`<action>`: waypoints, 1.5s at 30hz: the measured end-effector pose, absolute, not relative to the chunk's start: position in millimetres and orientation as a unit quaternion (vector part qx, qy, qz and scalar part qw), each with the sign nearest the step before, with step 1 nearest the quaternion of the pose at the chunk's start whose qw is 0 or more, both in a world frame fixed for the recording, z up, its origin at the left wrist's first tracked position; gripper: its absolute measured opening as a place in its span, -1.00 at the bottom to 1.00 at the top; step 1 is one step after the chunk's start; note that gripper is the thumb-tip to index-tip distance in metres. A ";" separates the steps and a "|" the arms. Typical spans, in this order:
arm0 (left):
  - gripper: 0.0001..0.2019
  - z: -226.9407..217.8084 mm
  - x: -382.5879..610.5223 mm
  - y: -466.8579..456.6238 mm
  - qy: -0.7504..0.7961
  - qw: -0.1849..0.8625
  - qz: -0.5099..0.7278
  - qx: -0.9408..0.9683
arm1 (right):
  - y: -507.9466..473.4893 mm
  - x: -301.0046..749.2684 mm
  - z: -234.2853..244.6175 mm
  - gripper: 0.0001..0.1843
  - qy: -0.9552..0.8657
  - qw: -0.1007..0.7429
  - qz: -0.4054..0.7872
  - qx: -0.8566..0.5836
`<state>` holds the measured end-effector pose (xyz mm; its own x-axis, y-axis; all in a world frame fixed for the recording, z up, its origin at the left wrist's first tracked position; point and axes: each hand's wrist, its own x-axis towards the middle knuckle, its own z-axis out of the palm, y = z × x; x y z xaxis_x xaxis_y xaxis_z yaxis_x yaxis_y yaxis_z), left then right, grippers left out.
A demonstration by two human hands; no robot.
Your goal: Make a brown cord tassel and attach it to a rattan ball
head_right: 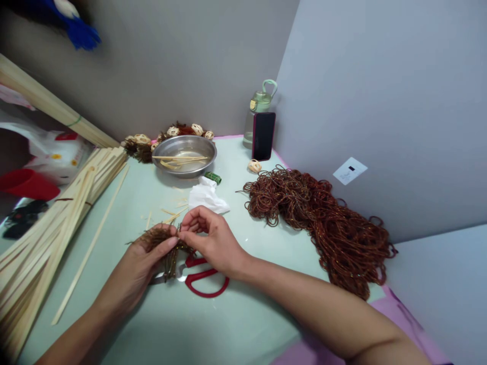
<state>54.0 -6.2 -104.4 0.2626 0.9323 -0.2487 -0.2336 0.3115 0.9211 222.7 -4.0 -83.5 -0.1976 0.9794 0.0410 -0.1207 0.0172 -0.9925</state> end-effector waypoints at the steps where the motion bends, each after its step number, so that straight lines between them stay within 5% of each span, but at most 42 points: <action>1: -0.86 -104.7 53.9 -6.4 0.435 0.688 0.421 0.399 | -4.4 222.6 -83.4 -0.78 -0.529 0.482 0.566 -0.409; 45: -0.81 -96.3 53.8 -9.4 0.462 0.718 0.393 0.342 | -5.3 223.6 -86.1 -0.80 -0.535 0.462 0.592 -0.388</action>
